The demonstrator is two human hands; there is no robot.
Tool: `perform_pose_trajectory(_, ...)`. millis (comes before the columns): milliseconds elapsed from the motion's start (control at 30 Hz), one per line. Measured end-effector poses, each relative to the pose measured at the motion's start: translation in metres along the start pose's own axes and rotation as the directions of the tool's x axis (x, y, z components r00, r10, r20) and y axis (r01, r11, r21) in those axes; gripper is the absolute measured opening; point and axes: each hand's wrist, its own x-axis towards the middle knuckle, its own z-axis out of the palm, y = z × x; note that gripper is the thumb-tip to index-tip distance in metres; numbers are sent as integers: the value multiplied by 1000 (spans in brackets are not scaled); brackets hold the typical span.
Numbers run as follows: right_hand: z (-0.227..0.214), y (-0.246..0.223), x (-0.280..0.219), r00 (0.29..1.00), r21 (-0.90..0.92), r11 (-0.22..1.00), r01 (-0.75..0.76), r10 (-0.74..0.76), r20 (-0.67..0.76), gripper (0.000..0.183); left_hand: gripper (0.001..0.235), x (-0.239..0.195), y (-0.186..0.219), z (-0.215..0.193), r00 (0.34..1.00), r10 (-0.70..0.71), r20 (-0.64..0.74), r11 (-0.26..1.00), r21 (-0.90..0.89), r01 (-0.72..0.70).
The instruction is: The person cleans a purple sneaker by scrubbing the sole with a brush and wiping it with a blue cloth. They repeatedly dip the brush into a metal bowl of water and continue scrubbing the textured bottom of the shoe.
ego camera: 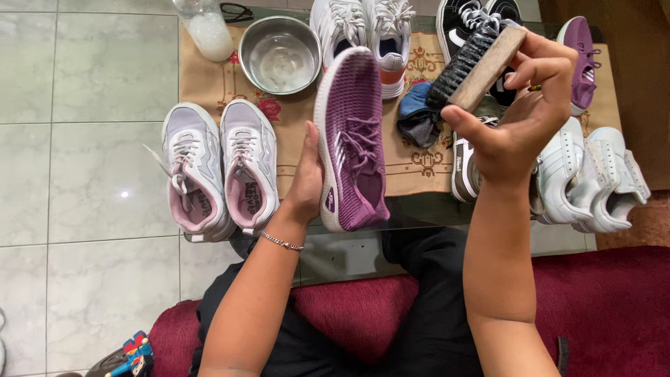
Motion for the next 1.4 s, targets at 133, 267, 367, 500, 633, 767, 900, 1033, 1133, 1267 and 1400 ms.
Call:
perform_pose_trajectory(133,0,9,-4,1000,36,999,3,-3,-2,63,93,1,3,2,992,50,113,984,-176,-30)
perform_pose_trajectory(267,-5,71,-26,930,433,852,-294,359,-76,55,94,7,20,-6,974,180,-136,979,-74,-192)
perform_pose_trajectory(367,0,77,-21,670,638,544,-545,740,-58,71,95,9,39,-17,962,264,-66,947,-169,-272)
perform_pose_trajectory(500,17,114,-39,578,607,512,-608,809,-104,86,104,-6,75,-6,898,406,-169,896,-120,-427)
perform_pose_trajectory(633,85,77,-4,824,341,759,-555,558,99,42,93,-27,100,-10,846,509,-158,821,-207,-533)
perform_pose_trajectory(767,183,68,35,808,-150,914,-376,403,431,58,99,-44,129,-6,776,589,-228,742,-229,-630)
perform_pose_trajectory(900,260,57,63,495,-597,723,-347,682,538,72,101,-52,139,-7,752,541,-376,710,-276,-648)
perform_pose_trajectory(1033,314,95,48,479,-733,651,-197,716,508,78,101,-55,141,-4,776,527,-346,726,-293,-623)
perform_pose_trajectory(1133,332,95,37,462,-795,587,-154,754,467,89,101,-56,144,9,765,509,-395,731,-270,-627)
perform_pose_trajectory(1267,344,102,23,454,-832,546,-97,768,451,103,101,-54,143,18,741,498,-451,718,-264,-644)
perform_pose_trajectory(1400,345,109,16,447,-826,555,-99,766,462,105,105,-49,140,25,737,496,-460,735,-230,-638)
